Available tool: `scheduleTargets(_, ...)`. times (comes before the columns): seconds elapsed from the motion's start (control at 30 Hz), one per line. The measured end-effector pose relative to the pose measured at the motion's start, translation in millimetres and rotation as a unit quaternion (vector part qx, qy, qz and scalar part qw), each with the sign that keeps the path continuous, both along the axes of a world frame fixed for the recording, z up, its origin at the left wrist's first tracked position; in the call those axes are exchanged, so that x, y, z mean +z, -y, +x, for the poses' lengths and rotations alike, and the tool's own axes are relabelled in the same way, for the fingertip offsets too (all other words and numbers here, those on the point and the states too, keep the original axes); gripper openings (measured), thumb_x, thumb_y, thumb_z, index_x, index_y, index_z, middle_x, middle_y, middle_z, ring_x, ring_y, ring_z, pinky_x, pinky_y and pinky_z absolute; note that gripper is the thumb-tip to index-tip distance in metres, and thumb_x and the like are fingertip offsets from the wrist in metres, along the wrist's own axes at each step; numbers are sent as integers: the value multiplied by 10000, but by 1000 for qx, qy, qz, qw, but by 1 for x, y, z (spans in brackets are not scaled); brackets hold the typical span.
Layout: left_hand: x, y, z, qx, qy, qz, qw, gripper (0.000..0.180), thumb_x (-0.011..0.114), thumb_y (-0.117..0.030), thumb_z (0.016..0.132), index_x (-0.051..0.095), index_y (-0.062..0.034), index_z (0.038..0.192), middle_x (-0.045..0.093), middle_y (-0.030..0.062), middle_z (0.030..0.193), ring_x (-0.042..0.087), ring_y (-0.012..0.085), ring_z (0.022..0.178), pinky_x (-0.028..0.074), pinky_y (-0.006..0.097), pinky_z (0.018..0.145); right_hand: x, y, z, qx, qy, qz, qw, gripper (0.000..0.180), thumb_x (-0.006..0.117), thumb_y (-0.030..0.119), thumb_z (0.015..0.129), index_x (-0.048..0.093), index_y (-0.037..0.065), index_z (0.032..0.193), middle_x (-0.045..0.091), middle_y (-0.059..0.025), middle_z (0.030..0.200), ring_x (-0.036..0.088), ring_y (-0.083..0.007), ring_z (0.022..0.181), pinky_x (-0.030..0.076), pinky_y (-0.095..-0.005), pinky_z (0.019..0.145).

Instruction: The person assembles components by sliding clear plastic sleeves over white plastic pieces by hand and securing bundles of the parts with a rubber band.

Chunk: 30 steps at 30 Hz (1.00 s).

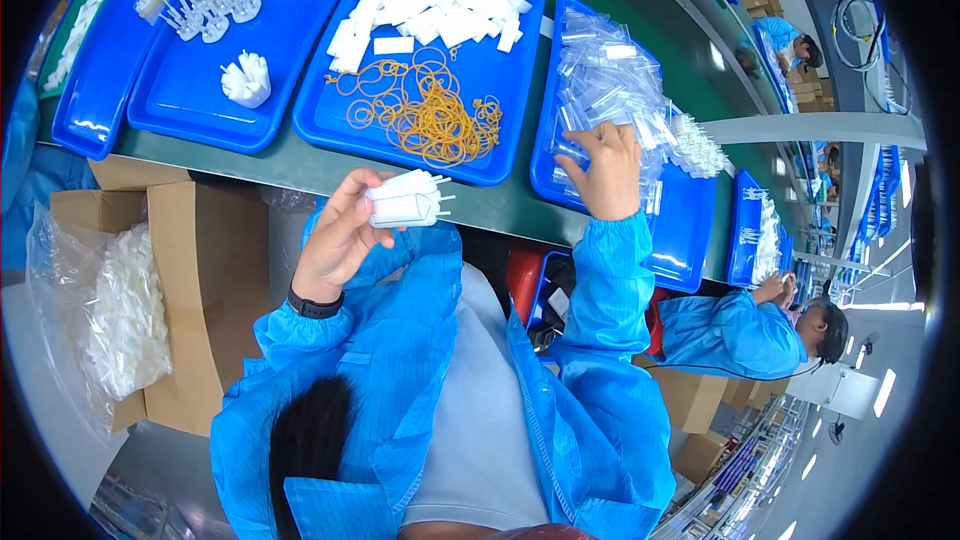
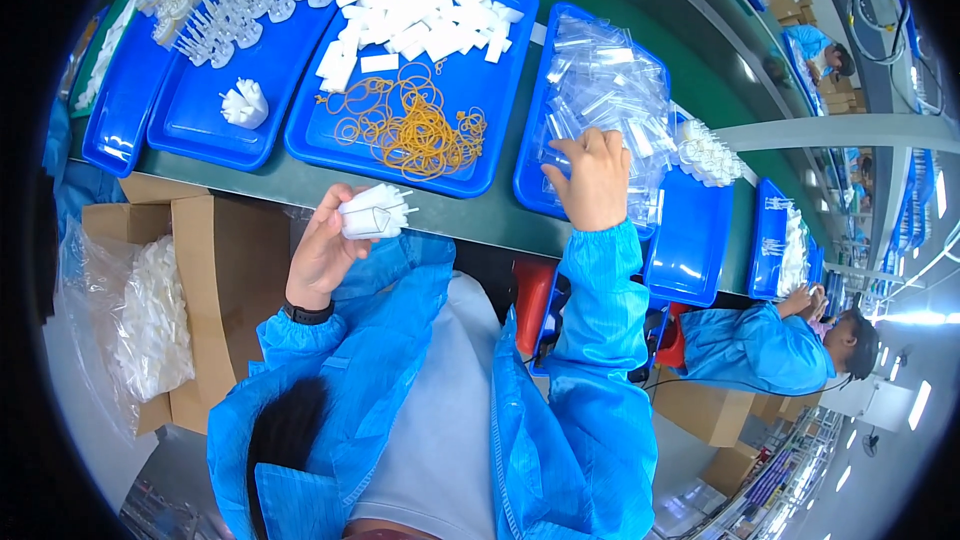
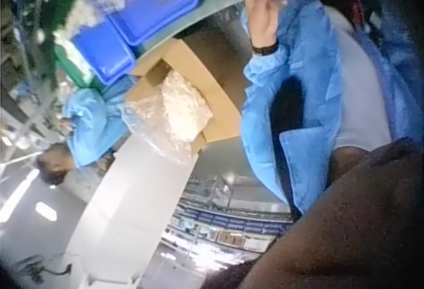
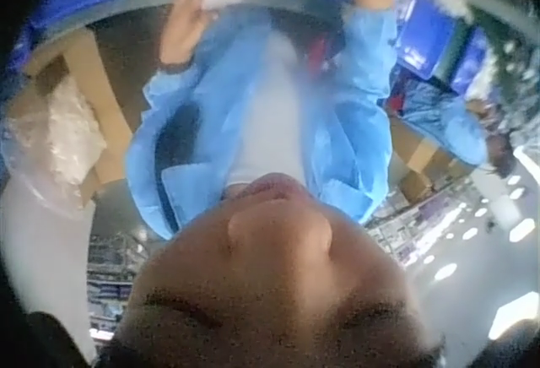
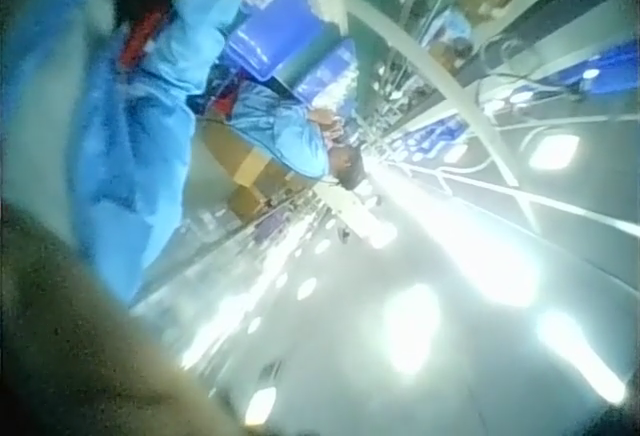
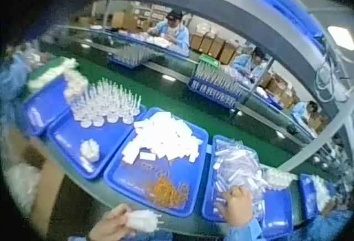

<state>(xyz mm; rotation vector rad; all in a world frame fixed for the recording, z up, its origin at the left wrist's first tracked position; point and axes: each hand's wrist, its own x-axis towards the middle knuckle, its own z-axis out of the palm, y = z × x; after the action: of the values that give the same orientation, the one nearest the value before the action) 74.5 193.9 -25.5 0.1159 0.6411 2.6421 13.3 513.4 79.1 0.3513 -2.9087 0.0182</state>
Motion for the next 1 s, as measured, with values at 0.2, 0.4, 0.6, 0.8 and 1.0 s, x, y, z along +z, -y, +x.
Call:
scheduleTargets(0.2, 7, -5, 2, -11, 9, -2, 1000, 237, 544, -141, 951, 470, -75, 1167, 454, 128, 1267, 621, 236, 990, 584, 263, 654, -12, 11, -8, 24, -19, -11, 999, 571, 814, 177, 610, 648, 120, 1154, 533, -74, 945, 488, -270, 934, 393, -394, 788)
scheduleTargets(0.4, 2, -4, 2, -28, 6, 25, 999, 246, 541, -105, 942, 474, -68, 1176, 457, 118, 1260, 596, 245, 1060, 590, 287, 705, -9, 12, -20, 19, 47, 41, 998, 576, 799, 162, 622, 636, 94, 1170, 537, -90, 943, 494, -278, 940, 407, -392, 789)
scheduleTargets(0.6, 9, -6, 3, -30, 0, 49, 998, 256, 510, -63, 937, 480, -64, 1192, 455, 119, 1269, 570, 258, 1107, 587, 314, 708, -8, 7, -22, 83, 53, 28, 995, 386, 765, 148, 656, 693, 54, 1023, 560, -76, 914, 514, -274, 930, 426, -390, 786)
scheduleTargets(0.8, 10, -4, 2, -29, -9, 44, 999, 260, 515, -56, 930, 487, -67, 1188, 452, 113, 1280, 561, 253, 1110, 569, 331, 744, -10, -3, -20, 96, 46, -63, 992, 200, 656, 96, 821, 698, 38, 1008, 642, -139, 749, 588, -305, 711, 477, -391, 688)
scheduleTargets(1.0, 6, -3, 3, -30, -5, 41, 999, 264, 511, -53, 928, 485, -68, 1190, 443, 105, 1300, 556, 249, 1109, 558, 338, 760, 5, 4, -20, 28, 108, -189, 976, 191, 642, 101, 842, 702, 71, 1021, 639, -132, 769, 608, -245, 710, 481, -336, 666)
